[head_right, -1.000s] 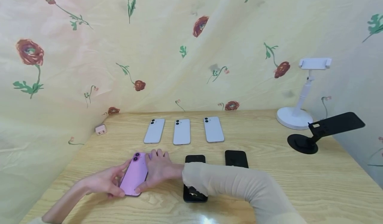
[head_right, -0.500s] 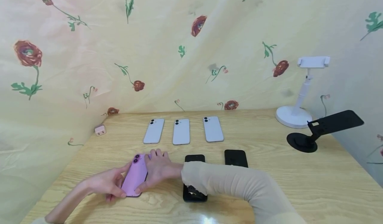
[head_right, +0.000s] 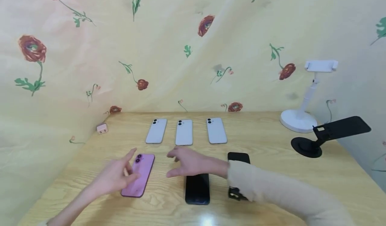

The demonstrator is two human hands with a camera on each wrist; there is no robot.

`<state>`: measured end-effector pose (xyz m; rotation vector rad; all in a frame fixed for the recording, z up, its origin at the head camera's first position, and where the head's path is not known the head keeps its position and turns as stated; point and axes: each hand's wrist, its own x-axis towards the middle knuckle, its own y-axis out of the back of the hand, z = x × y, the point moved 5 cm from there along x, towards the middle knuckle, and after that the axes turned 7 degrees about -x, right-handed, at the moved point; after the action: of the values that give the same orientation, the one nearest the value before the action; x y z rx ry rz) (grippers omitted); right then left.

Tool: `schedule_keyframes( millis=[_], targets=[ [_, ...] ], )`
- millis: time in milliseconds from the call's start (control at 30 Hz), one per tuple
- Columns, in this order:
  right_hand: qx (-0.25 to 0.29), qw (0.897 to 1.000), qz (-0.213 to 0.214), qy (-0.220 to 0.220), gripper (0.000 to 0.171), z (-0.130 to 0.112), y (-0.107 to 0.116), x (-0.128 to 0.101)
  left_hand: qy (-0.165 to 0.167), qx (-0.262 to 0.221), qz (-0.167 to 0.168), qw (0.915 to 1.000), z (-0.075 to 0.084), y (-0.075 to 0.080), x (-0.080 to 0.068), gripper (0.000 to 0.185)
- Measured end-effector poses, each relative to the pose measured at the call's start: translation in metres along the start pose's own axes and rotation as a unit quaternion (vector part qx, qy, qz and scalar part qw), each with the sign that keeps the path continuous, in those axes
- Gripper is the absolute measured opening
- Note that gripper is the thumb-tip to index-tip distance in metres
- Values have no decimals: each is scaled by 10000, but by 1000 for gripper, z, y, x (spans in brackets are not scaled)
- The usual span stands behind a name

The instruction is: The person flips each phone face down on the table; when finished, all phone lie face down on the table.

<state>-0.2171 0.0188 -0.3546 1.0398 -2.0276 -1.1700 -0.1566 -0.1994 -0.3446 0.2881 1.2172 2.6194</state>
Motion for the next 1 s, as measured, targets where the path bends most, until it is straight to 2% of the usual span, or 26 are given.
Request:
schedule_keyframes(
  millis=[100, 267, 367, 500, 767, 1000],
  targets=[
    [-156, 9995, -139, -254, 62, 16, 13, -31, -415, -63, -61, 9991, 21, -24, 2, 90],
    [-560, 9928, -452, -963, 83, 38, 22, -76, -604, 18, -524, 9968, 42, -67, 4, 100],
    [-822, 9897, -473, -1075, 96, 45, 24, -93, -661, 302, -801, 9941, 50, -87, 8, 102],
    [-1132, 9869, -449, -1063, 106, 49, 20, -99, -676, 439, -1104, 9906, 60, -108, 16, 105],
    [-1499, 9814, -480, -1097, 114, 53, 7, -93, -862, 593, -1268, 9864, 71, -128, 27, 112],
    [-1546, 9813, -344, -1093, 116, 56, 5, -95, -945, 636, -1366, 9841, 74, -133, 32, 102]
  ],
)
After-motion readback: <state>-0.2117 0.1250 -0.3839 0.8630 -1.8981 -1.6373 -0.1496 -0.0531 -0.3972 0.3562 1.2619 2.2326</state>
